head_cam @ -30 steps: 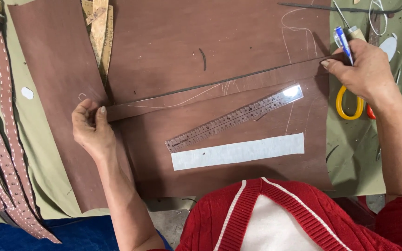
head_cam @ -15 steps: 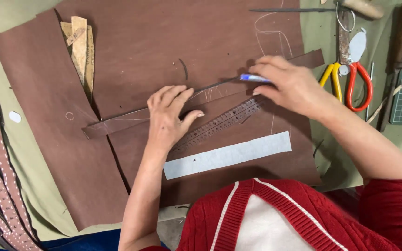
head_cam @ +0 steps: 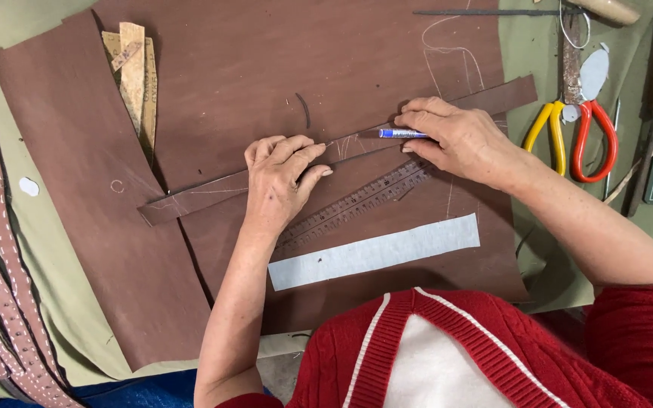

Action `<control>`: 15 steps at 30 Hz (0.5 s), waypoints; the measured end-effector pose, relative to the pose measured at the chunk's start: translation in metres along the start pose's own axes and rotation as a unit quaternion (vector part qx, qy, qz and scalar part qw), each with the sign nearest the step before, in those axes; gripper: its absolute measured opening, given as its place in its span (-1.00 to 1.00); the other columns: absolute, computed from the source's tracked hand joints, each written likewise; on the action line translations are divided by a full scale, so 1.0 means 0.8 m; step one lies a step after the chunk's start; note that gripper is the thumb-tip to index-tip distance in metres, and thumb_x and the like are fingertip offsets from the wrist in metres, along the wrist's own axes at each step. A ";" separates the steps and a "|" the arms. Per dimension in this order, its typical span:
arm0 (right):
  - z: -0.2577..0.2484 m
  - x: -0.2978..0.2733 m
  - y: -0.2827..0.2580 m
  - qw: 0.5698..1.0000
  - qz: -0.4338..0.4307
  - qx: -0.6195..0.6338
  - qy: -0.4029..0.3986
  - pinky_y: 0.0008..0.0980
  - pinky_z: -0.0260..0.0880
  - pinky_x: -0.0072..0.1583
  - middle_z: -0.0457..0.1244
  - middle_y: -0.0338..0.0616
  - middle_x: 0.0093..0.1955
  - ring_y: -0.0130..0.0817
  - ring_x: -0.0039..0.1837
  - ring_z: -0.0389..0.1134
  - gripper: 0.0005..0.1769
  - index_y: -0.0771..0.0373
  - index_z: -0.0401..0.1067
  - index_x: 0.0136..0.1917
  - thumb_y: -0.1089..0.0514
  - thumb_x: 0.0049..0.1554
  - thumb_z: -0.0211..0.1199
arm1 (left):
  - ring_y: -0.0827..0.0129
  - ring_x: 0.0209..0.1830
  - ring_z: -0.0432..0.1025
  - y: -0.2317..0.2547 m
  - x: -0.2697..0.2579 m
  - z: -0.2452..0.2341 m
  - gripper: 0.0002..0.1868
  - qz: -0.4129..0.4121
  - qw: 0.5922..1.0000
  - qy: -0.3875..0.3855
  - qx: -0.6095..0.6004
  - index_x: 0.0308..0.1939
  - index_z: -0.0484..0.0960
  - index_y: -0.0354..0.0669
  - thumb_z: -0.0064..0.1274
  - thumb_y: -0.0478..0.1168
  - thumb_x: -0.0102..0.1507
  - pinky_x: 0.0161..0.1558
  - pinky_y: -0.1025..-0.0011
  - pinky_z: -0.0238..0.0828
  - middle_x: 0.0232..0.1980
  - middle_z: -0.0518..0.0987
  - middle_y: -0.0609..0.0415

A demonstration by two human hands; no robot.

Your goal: Measuring a leather strap against a template and marking it with a pen and an awl for further processing.

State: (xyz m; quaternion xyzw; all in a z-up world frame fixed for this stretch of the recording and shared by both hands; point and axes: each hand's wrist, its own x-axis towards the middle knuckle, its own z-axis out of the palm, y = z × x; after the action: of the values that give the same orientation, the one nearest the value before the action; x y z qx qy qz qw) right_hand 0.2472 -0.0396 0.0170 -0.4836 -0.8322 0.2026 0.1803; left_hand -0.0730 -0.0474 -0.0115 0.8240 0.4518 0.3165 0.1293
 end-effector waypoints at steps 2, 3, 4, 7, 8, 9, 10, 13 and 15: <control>0.000 0.000 -0.001 1.000 -0.001 -0.001 0.001 -0.02 0.54 0.03 0.35 -0.20 0.28 0.05 0.11 0.47 -0.61 0.07 0.50 0.26 0.07 0.16 0.41 | 0.28 0.00 0.43 -0.002 -0.001 -0.001 -0.73 0.005 1.000 -0.002 -0.005 0.01 0.74 0.16 0.31 0.01 0.26 0.15 0.20 0.16 -0.02 0.64 0.24; 0.000 0.000 -0.001 1.000 -0.002 -0.002 0.003 0.00 0.54 0.02 0.35 -0.19 0.28 0.07 0.10 0.47 -0.61 0.09 0.50 0.26 0.08 0.16 0.42 | 0.26 0.00 0.44 -0.003 -0.001 -0.001 -0.75 0.010 1.000 -0.004 -0.010 0.00 0.75 0.16 0.30 0.00 0.26 0.15 0.19 0.15 -0.03 0.64 0.22; -0.001 -0.001 -0.001 1.000 -0.002 -0.002 0.002 0.00 0.54 0.02 0.35 -0.19 0.28 0.07 0.10 0.47 -0.61 0.09 0.50 0.26 0.08 0.16 0.42 | 0.26 0.00 0.44 -0.004 -0.003 0.001 -0.75 0.009 1.000 -0.004 -0.009 0.00 0.75 0.16 0.30 0.00 0.26 0.15 0.19 0.15 -0.03 0.64 0.22; -0.001 -0.003 0.001 1.000 0.004 0.015 0.002 -0.01 0.53 0.04 0.33 -0.21 0.29 0.07 0.11 0.47 -0.62 0.07 0.51 0.25 0.12 0.16 0.42 | 0.28 0.03 0.43 -0.005 -0.006 0.006 -0.78 0.013 1.000 -0.001 0.000 0.01 0.75 0.20 0.26 0.00 0.29 0.17 0.18 0.13 0.00 0.64 0.24; 0.002 -0.005 0.004 1.000 -0.001 0.006 0.005 -0.01 0.53 0.04 0.32 -0.23 0.32 0.06 0.13 0.46 -0.63 0.05 0.51 0.25 0.08 0.17 0.40 | 0.26 0.04 0.43 -0.005 -0.007 0.006 -0.78 0.015 1.000 0.002 -0.001 0.00 0.75 0.20 0.25 0.00 0.30 0.20 0.16 0.11 0.02 0.64 0.24; 0.006 -0.003 0.005 1.000 -0.010 -0.001 0.008 0.00 0.53 0.03 0.31 -0.25 0.34 0.05 0.14 0.46 -0.64 0.03 0.50 0.25 0.04 0.18 0.37 | 0.25 0.06 0.42 -0.006 -0.010 0.003 -0.79 0.015 1.000 0.005 0.002 0.00 0.75 0.20 0.24 0.01 0.30 0.22 0.14 0.09 0.03 0.64 0.24; 0.003 -0.005 0.004 1.000 -0.018 0.003 0.007 0.00 0.53 0.03 0.31 -0.25 0.34 0.05 0.14 0.46 -0.64 0.03 0.50 0.25 0.04 0.18 0.37 | 0.25 0.06 0.42 -0.005 -0.012 0.005 -0.79 0.010 1.000 0.007 0.009 0.00 0.75 0.20 0.24 0.01 0.30 0.22 0.14 0.09 0.03 0.64 0.24; -0.002 -0.001 -0.003 0.999 -0.030 0.016 0.004 -0.04 0.52 0.06 0.33 -0.17 0.33 0.06 0.19 0.45 -0.64 0.08 0.52 0.25 0.09 0.18 0.38 | 0.21 0.13 0.42 -0.005 -0.027 -0.012 -0.75 -0.002 1.000 0.025 0.007 0.02 0.73 0.18 0.26 0.01 0.27 0.25 0.08 0.09 0.09 0.62 0.19; -0.013 -0.002 -0.006 0.995 -0.089 0.035 -0.012 -0.15 0.45 0.27 0.27 0.09 0.34 -0.08 0.26 0.39 -0.59 0.45 0.47 0.31 0.28 0.21 0.34 | 0.13 0.29 0.37 -0.005 -0.036 -0.034 -0.63 -0.001 0.999 0.011 0.051 0.10 0.69 0.03 0.32 0.03 0.28 0.26 0.13 0.06 0.22 0.55 0.10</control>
State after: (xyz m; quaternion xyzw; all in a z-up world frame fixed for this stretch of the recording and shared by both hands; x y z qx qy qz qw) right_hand 0.2494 -0.0415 0.0283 -0.3989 -0.8662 0.2209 0.2045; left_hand -0.1039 -0.0708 -0.0046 0.8258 0.4693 0.3018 0.0824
